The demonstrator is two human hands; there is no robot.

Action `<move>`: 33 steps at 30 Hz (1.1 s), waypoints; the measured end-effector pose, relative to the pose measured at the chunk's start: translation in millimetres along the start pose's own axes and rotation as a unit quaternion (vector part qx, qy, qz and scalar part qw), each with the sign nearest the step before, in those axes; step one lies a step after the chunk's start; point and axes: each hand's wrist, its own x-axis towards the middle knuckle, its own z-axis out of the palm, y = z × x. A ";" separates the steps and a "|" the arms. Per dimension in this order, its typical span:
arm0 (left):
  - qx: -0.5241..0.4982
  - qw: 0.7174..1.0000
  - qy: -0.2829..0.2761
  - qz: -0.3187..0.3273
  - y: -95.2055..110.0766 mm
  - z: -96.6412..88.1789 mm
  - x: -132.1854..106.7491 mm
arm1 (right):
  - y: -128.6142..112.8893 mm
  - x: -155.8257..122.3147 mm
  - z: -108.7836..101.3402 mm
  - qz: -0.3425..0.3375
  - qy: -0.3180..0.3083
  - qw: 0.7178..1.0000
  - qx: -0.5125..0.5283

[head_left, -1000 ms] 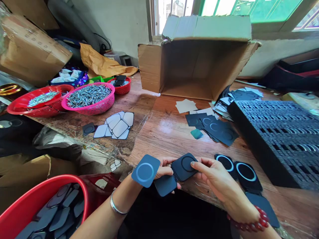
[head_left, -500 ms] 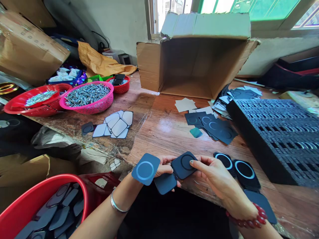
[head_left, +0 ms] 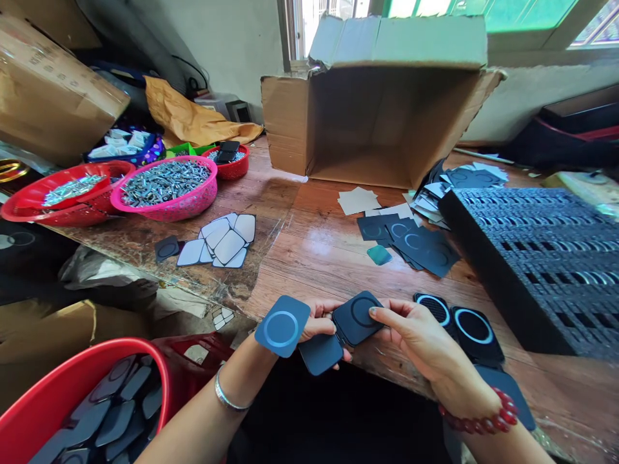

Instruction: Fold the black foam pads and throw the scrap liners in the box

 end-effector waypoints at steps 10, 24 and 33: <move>0.012 1.000 0.012 -0.019 4.2 4.9 -0.1 | -1.0 -1.9 1.3 0.007 0.014 1.000 -0.008; 0.000 1.000 0.001 -0.009 0.2 2.4 1.0 | 1.9 0.2 -3.4 0.003 0.010 1.000 -0.026; -0.018 1.000 -0.003 -0.001 1.5 4.7 -0.5 | -2.9 -3.2 3.2 0.010 0.025 0.999 -0.025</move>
